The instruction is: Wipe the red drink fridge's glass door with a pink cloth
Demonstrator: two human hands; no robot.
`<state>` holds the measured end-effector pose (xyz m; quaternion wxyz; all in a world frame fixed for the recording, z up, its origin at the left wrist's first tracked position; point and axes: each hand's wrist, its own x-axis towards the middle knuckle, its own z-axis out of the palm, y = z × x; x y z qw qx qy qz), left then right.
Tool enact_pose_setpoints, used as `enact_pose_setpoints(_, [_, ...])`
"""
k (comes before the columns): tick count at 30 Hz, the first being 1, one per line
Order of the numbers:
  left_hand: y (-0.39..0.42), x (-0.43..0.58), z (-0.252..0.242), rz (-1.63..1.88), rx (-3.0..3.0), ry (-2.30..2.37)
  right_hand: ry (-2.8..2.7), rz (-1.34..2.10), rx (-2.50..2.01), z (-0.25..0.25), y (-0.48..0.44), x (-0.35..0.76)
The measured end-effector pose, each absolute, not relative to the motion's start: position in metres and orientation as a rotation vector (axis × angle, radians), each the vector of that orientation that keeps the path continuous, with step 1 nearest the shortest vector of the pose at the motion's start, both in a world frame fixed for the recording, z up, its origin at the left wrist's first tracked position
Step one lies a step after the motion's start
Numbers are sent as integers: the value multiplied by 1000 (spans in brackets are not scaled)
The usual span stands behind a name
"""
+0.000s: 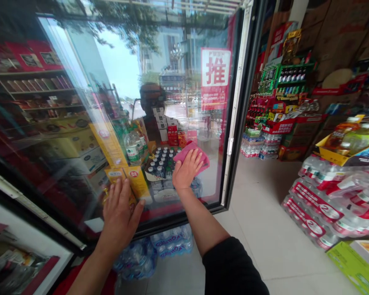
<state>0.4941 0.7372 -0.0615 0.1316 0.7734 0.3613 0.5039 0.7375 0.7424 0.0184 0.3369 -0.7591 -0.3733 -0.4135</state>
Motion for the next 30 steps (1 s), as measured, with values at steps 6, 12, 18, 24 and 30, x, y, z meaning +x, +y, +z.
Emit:
enact_pose_setpoints(6, [740, 483, -63, 1464, 2237, 1106, -1624, -959, -1990, -12, 754, 687])
enact_pose_setpoints(12, [740, 487, -60, 1475, 2269, 1075, -2103, -1018, -1852, 16, 738, 711])
enact_pose_setpoints(18, [730, 503, -48, 1497, 2295, 997, -1754, -1192, -1998, 95, 714, 763])
enact_pose_setpoints(24, [722, 505, -35, 1516, 2251, 981, -1246, -1304, -1996, 140, 699, 808])
enact_pose_setpoints(30, [728, 494, -39, 1554, 2250, 1011, -854, -1166, -1861, 136, 740, 769])
